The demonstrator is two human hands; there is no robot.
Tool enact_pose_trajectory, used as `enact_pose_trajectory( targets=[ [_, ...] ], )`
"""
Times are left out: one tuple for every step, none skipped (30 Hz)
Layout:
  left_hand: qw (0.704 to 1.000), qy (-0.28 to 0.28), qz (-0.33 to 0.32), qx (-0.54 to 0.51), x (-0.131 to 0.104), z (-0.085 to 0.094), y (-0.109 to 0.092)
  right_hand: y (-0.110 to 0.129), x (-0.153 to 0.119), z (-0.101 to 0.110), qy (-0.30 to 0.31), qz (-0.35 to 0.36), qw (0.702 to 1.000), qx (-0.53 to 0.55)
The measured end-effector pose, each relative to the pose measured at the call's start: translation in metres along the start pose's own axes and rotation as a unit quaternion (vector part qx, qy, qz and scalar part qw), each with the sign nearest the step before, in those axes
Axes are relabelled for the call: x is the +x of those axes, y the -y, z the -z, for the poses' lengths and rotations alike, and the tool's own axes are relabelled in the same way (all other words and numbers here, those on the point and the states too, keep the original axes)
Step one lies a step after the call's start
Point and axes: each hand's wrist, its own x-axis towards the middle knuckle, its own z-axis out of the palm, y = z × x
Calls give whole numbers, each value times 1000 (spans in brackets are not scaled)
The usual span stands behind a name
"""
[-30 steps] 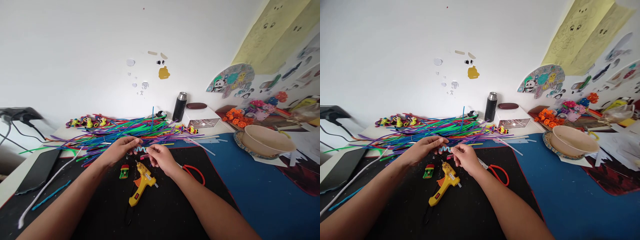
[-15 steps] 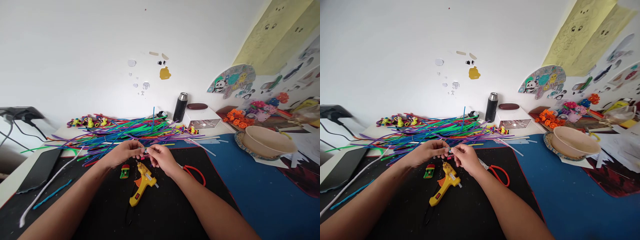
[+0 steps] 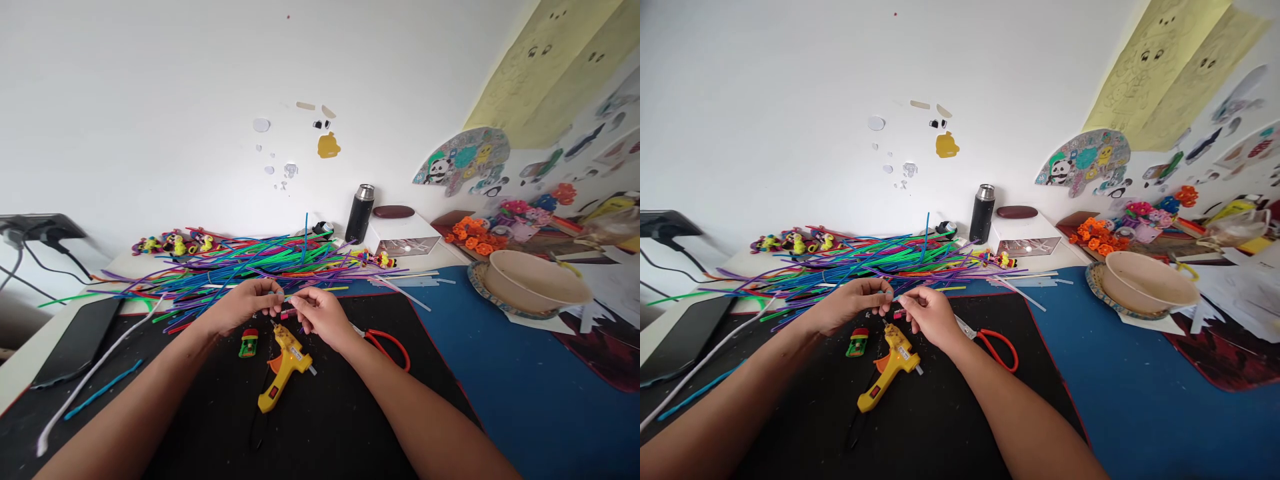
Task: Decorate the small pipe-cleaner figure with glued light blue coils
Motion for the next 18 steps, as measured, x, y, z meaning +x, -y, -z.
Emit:
enact_pose_trajectory(
  targets=[
    [1000, 3, 2, -3, 0, 0, 0, -1, 0, 0, -1, 9, 1000, -10],
    [1000, 7, 4, -5, 0, 0, 0, -2, 0, 0, -3, 19, 1000, -21],
    [1000, 12, 6, -5, 0, 1, 0, -4, 0, 0, -6, 29, 999, -33],
    [1000, 16, 9, -4, 0, 1, 0, -5, 0, -1, -9, 39, 998, -46],
    [1000, 19, 11, -2, 1, 1, 0, -6, 0, -1, -12, 46, 997, -57],
    [1000, 20, 14, -1, 1, 0, 0, -7, 0, -1, -15, 52, 996, -68],
    [1000, 21, 16, 0, 1, 0, 0, -8, 0, -1, -18, 56, 995, -76],
    [1000, 22, 19, 0, 1, 0, 0, -8, -1, -1, -22, 59, 995, -82],
    [999, 24, 21, 0, 1, 0, -1, -9, -1, -1, -24, 62, 994, -88],
    [999, 26, 23, -1, 1, -1, -1, -9, -1, -1, -28, 64, 993, -93],
    [999, 27, 25, -3, 1, -1, -1, -9, -1, -1, -31, 68, 992, -99],
    [999, 29, 27, -6, 1, -2, -2, -9, -1, -1, -35, 72, 991, -107],
    [999, 29, 28, -9, 1, -2, -2, -9, -2, -1, -37, 76, 990, -115],
    [999, 28, 28, -11, 0, -2, -2, -9, -2, -1, -39, 81, 988, -122],
    [999, 27, 28, -14, 0, -2, -2, -10, -2, -1, -41, 86, 987, -129],
    [999, 26, 28, -16, 0, -3, -3, -10, -2, 0, -43, 91, 986, -134],
    [999, 25, 27, -18, 0, -3, -3, -11, -2, -1, -45, 95, 985, -138],
    [999, 25, 26, -18, 0, -3, -3, -11, -2, -1, -49, 99, 984, -143]
  ],
)
